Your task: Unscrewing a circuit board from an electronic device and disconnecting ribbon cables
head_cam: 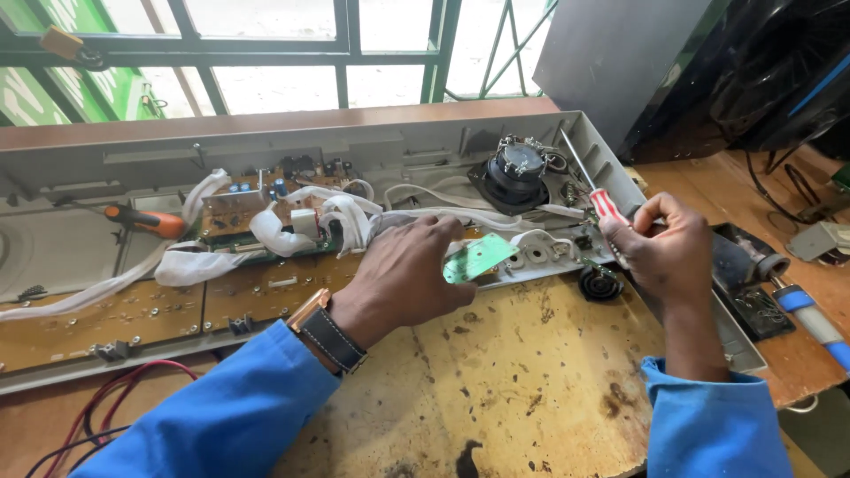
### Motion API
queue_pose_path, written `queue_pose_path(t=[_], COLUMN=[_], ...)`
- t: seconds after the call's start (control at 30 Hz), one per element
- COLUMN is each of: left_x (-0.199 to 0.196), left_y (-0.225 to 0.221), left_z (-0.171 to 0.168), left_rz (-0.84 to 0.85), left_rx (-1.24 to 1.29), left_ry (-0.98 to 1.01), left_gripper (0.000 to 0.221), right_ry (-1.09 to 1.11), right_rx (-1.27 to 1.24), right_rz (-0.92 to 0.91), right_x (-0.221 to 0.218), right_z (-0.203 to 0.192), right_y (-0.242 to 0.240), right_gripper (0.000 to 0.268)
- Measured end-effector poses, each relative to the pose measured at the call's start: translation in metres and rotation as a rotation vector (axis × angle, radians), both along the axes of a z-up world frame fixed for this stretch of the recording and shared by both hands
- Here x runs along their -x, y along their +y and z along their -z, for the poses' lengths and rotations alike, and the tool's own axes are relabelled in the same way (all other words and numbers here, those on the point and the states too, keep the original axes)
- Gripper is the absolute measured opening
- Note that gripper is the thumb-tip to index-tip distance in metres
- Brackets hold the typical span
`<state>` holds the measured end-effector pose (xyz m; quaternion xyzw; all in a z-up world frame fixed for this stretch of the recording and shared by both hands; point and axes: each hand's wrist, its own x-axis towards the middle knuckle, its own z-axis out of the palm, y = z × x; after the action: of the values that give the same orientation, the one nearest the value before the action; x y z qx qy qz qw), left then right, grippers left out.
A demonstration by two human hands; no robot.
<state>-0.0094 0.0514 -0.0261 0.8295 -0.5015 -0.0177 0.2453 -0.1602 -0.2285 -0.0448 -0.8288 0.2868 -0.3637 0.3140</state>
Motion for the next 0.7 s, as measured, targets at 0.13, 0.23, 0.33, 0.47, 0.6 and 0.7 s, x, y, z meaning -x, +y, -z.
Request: queue_pose_path(t=[0.13,0.23,0.33,0.47,0.6,0.7], left_x=[0.012,-0.008,-0.013,-0.004,-0.002,-0.002], left_y=[0.017,0.033,0.054,0.082,0.104,0.120], left_z=[-0.047,-0.040,-0.026,-0.025,-0.012,-0.007], left_rz=[0.100,0.282,0.385,0.323,0.323,0.302], left_rx=[-0.059,0.037,0.116,0.123,0.084,0.093], left_ry=[0.431,0.965,1.102,1.246,1.348,1.214], left_gripper=[0.029,0.033,0.029,0.020,0.043,0.039], right_ry=[0.126,0.258,0.343,0.118,0.101,0.210], right_rx=[0.183,0.277,0.296,0.605,0.308,0.305], right_rz=[0.110,0.148,0.166,0.144,-0.476,-0.931], right_x=[-0.006,-0.011,-0.014,-0.010,-0.029,-0.055], right_z=[0.006,0.006,0.000,-0.030,-0.082,-0.079], right_y=[0.001,0.006,0.015,0.046,0.129,0.161], right_gripper=[0.041,0.045,0.040,0.037,0.022,0.023])
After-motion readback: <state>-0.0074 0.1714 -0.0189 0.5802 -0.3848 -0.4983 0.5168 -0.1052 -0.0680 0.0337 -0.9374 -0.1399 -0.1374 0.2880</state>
